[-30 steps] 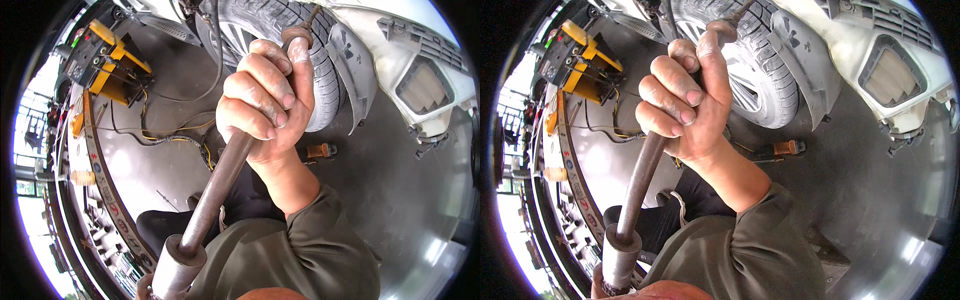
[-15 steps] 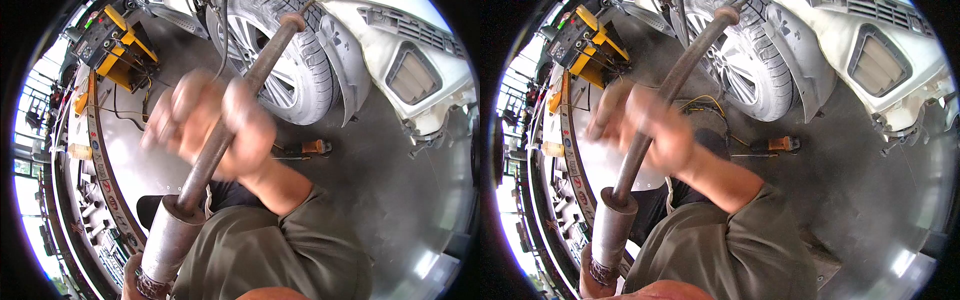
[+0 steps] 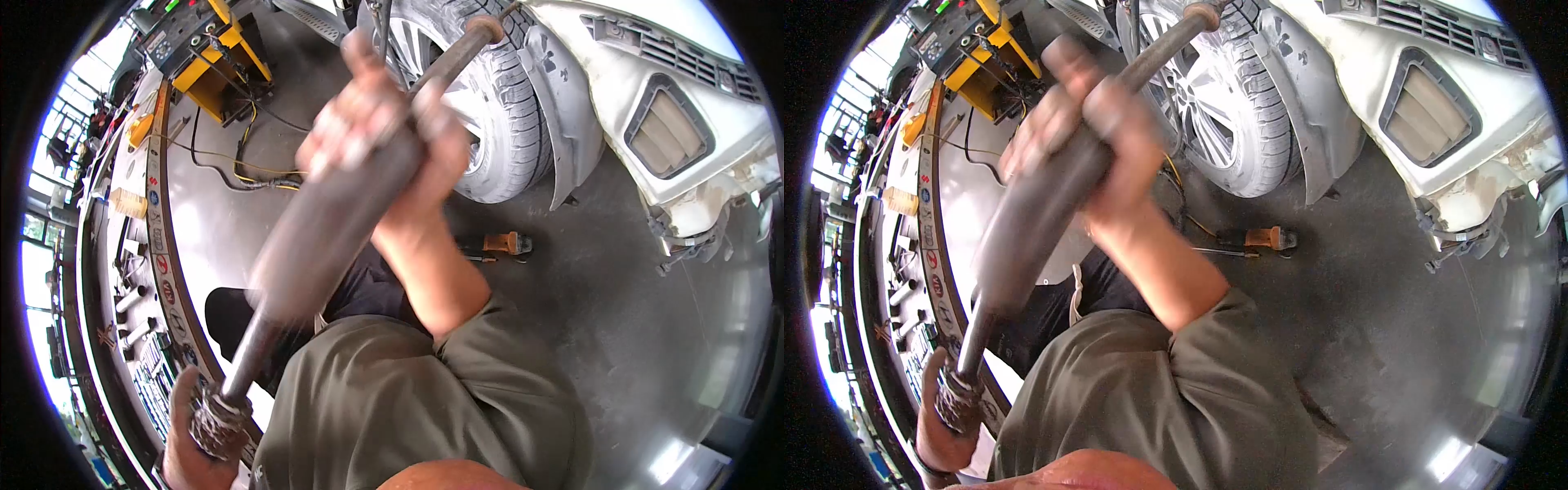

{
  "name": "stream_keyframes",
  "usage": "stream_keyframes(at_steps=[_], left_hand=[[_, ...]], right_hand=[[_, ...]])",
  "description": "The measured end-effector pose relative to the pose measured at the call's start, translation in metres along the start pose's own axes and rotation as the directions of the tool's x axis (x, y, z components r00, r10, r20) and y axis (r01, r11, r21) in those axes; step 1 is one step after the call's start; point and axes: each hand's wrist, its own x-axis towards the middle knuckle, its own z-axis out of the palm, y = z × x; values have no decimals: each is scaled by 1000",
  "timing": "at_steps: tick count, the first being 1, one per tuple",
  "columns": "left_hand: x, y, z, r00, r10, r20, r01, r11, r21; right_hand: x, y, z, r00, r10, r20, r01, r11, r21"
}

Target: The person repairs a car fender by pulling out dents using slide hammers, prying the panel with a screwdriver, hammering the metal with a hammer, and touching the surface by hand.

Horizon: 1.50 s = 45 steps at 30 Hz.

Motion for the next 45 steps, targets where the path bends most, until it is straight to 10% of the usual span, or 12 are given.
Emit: stream_keyframes(at_steps=[4,7,11,25,33,36,37,45], left_hand=[[-3,-7,1,996,64,-56,-63,998,6],[-5,6,4,993,-74,-91,72,997,-29],[5,1,7,992,-44,-121,39,998,-39],[36,-51,17,995,96,-18,-92,985,143],[33,-62,17,994,96,-44,-94,995,42],[32,-70,25,998,28,-58,-44,958,-282],[33,-62,9,989,138,46,-138,990,-8],[52,-77,-1,979,-86,183,153,907,-393]], right_hand=[[40,-50,-18,986,-52,159,25,985,170],[8,1,-4,991,-119,-57,122,991,58],[-52,79,53,967,248,-55,-241,965,100],[-62,63,22,919,365,-150,-376,926,-45],[-63,68,21,921,356,-157,-367,929,-44],[-61,66,27,942,301,-150,-312,949,-54],[-60,67,28,941,298,-159,-310,949,-60],[-59,74,35,881,289,-375,-365,920,-147]])
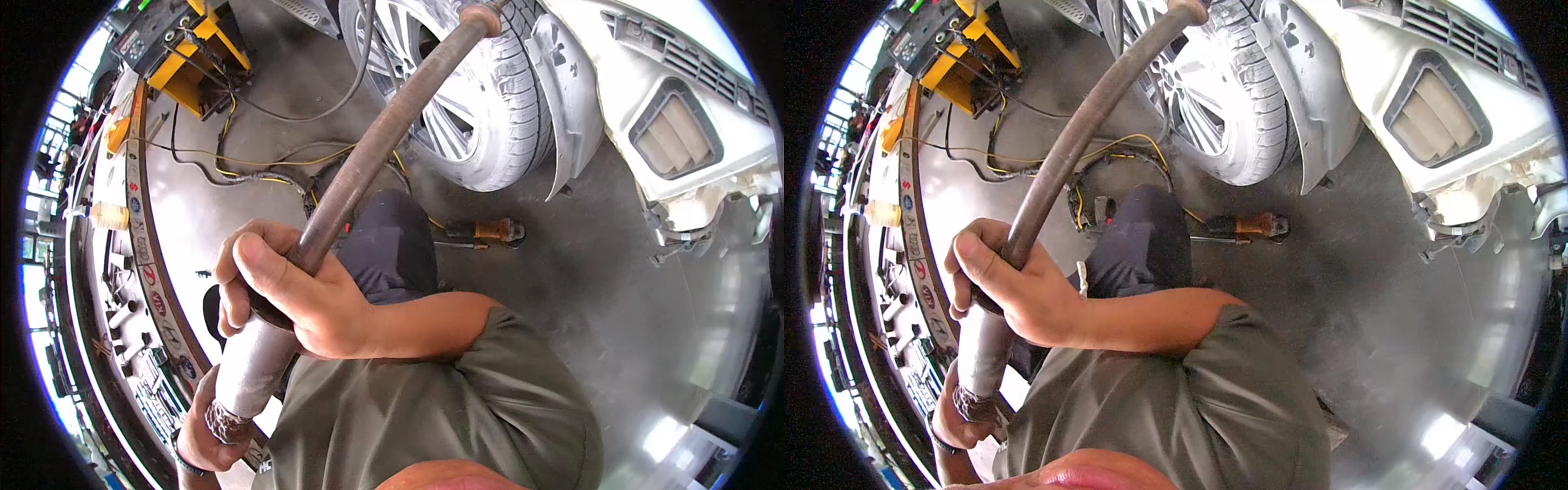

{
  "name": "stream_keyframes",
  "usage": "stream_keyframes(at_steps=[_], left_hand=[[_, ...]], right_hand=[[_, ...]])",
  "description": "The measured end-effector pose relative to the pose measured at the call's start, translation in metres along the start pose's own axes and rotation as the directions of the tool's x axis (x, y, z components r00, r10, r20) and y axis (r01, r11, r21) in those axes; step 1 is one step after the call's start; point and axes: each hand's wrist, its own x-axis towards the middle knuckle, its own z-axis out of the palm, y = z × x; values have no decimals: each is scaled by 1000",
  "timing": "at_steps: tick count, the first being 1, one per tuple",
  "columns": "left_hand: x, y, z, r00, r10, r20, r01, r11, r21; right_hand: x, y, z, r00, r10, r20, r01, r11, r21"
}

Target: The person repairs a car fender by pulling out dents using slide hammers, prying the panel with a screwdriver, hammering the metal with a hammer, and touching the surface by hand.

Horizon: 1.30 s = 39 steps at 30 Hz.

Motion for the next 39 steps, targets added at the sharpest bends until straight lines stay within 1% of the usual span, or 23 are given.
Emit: stream_keyframes(at_steps=[2,3,6,9,10,13,14,17,20,23,24,27,28,29,30,31,32,34,35,36,37,38,39], left_hand=[[5,-13,-4,996,-88,-35,84,992,-91],[11,-8,-5,993,-119,11,120,989,-88],[14,-21,-18,993,-52,107,70,982,-173],[16,-9,-18,989,-111,99,126,978,-167],[12,-17,-19,996,-58,68,71,976,-205],[-3,-4,-12,994,-109,1,109,988,-110],[-4,15,-1,982,-189,7,183,936,-301],[-13,31,14,972,-231,-45,207,932,-299],[-21,22,18,961,-262,-94,223,928,-299],[-20,24,24,928,-336,-158,246,875,-417],[-22,21,24,908,-380,-177,256,837,-483],[-33,11,14,839,-524,-151,232,593,-771],[-39,8,10,861,-497,-107,166,473,-865],[-19,44,22,908,-281,311,365,168,-915],[-14,41,17,877,-184,445,451,-6,-892],[-12,39,12,832,-66,550,535,-166,-829],[-13,45,15,843,-273,464,475,-28,-879],[-22,51,16,878,-332,345,391,81,-917],[-27,55,16,890,-358,282,348,132,-928],[-33,58,13,937,-287,199,295,345,-891],[-42,53,13,979,-178,94,188,642,-743],[-51,48,13,998,-65,-13,50,859,-509],[-56,41,5,993,103,-62,-107,992,-69]], right_hand=[[0,0,0,999,7,-49,-10,999,-44],[2,3,-3,999,5,-48,-8,998,-59],[8,11,-9,999,-6,-54,2,997,-72],[10,13,-8,998,-20,-58,19,1000,-21],[10,15,-8,999,-15,-43,15,1000,-1],[11,17,-7,1000,18,19,-19,998,66],[9,18,-6,999,22,31,-25,996,83],[5,18,-1,998,8,65,-15,994,108],[4,9,-2,990,-44,137,18,982,189],[10,-12,-12,958,-113,264,64,981,186],[19,-10,-21,931,-214,294,149,962,228],[36,-72,-22,944,-240,225,205,964,168],[44,-94,-30,929,-294,225,279,955,99],[64,-108,-48,917,-315,245,241,926,290],[72,-131,-51,933,-276,230,164,896,413],[79,-145,-50,928,-276,250,145,886,441],[83,-144,-49,923,-292,249,171,894,414],[76,-103,-37,917,-326,229,235,907,350],[61,-63,-22,919,-304,251,212,918,335],[40,-21,-5,921,-267,282,167,928,333],[14,18,15,924,-206,323,88,935,344],[0,38,21,924,-145,353,12,936,352],[-5,43,22,930,-88,357,-34,946,322]])
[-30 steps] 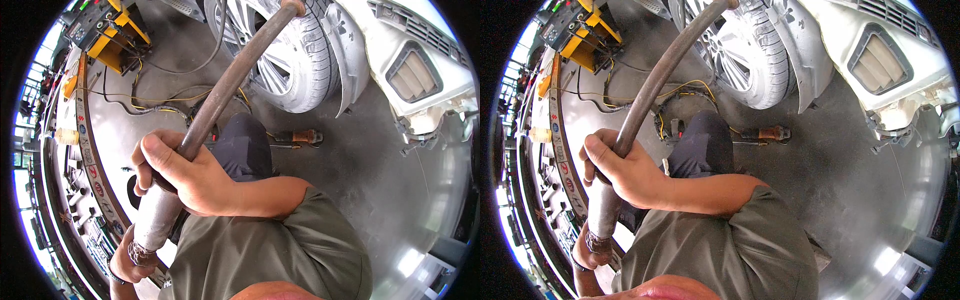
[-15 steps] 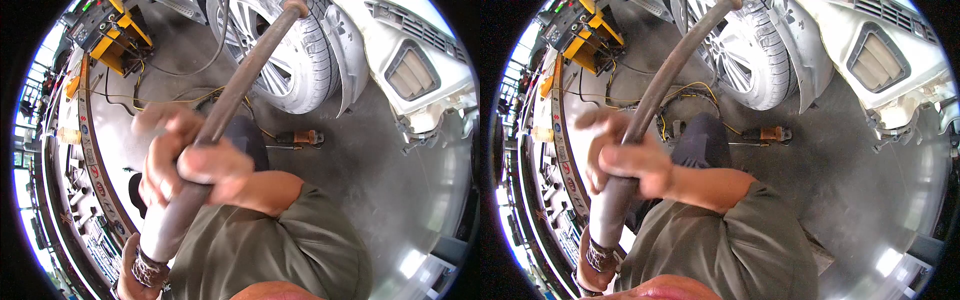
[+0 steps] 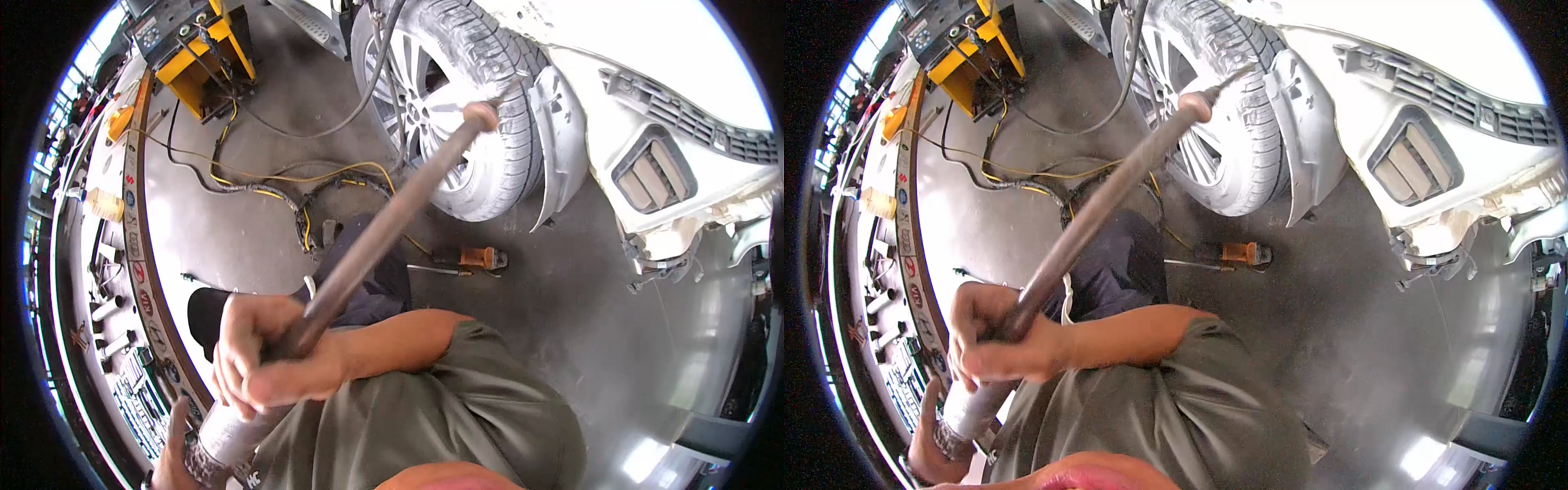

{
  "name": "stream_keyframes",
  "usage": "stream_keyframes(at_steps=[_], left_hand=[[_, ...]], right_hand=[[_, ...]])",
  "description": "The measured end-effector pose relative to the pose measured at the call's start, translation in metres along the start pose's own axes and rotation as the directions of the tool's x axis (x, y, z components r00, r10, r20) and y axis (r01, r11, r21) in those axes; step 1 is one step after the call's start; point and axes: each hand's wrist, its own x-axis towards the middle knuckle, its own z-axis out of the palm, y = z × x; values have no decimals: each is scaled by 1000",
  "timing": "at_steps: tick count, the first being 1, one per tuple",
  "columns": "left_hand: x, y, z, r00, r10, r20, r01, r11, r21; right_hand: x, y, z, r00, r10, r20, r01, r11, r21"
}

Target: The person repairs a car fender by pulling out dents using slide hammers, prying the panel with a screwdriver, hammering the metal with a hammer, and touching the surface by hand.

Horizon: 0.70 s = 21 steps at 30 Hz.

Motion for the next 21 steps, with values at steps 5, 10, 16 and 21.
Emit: stream_keyframes(at_steps=[5,10,16,21], left_hand=[[23,-51,-31,994,-85,74,78,993,83],[62,-64,-46,991,-85,103,21,862,506],[85,-53,-30,991,20,132,-71,918,391],[99,-35,-28,981,-140,133,88,937,337]], right_hand=[[9,1,-14,971,204,-124,-221,965,-143],[5,-13,-36,962,114,-247,-184,941,-284],[6,-37,-35,959,86,-269,-176,927,-332],[11,-46,-34,937,63,-344,-189,919,-346]])
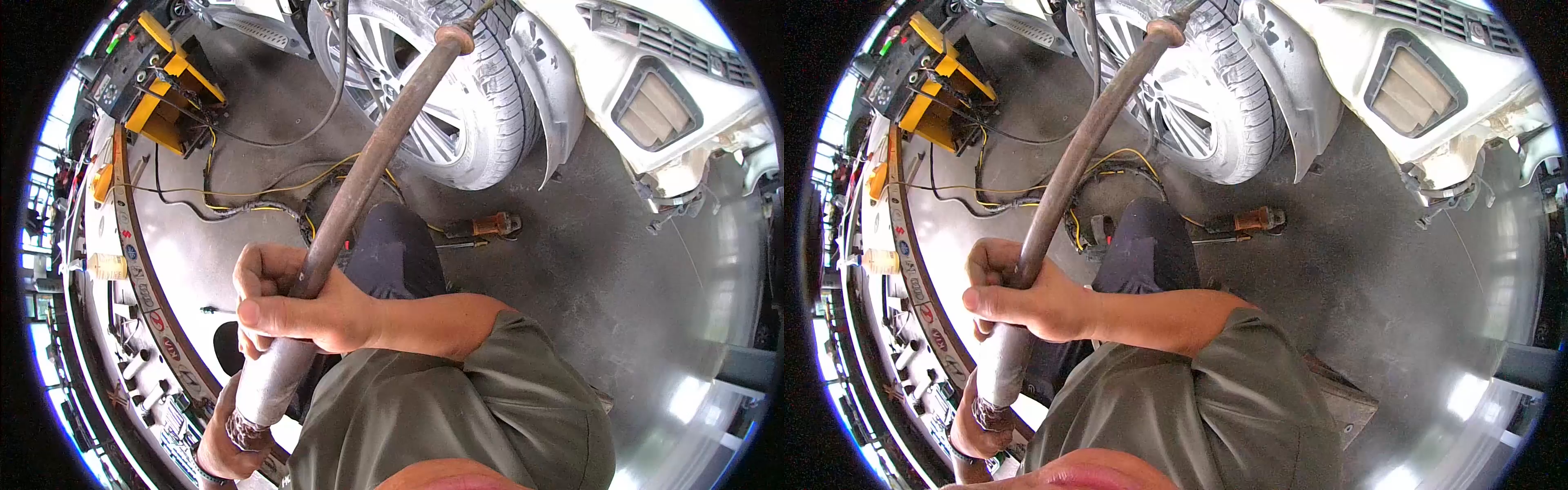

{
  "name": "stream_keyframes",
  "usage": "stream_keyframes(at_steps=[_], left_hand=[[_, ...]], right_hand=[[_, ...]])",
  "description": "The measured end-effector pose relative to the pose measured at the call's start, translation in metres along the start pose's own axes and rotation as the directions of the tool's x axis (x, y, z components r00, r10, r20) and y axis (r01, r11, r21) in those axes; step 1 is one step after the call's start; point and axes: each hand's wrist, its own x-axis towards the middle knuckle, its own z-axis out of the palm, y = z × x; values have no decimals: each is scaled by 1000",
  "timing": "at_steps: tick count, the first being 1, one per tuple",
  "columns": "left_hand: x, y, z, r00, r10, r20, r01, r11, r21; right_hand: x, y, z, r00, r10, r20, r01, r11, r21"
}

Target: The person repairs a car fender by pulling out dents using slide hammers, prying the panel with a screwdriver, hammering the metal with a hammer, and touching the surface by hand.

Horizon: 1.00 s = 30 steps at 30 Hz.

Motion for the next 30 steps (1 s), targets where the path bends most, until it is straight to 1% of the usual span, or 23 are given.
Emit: stream_keyframes(at_steps=[2,3,6,9,11,15,20,30], left_hand=[[2,-1,1,1000,-15,14,15,1000,-14],[4,-6,2,1000,12,13,-12,1000,-18],[9,-18,2,999,52,15,-53,998,42],[10,-6,7,999,28,-15,-29,999,-36],[9,-1,8,999,7,-33,-8,999,-31],[12,0,3,999,-13,-40,13,1000,0],[17,-12,-6,999,-24,30,24,1000,-12],[24,-44,-32,974,-114,198,134,987,-91]], right_hand=[[0,-1,-3,1000,-1,-22,1,1000,-1],[-1,-1,-5,999,1,-35,-1,1000,0],[-4,-2,-7,1000,5,-10,-5,1000,-9],[-5,-5,-4,1000,6,-23,-6,1000,-10],[-5,-5,-3,999,6,-35,-6,1000,13],[-4,-4,-2,999,10,-41,-10,1000,-20],[0,0,-1,999,14,-44,-14,1000,-17],[6,4,-2,995,-8,-101,7,1000,-5]])
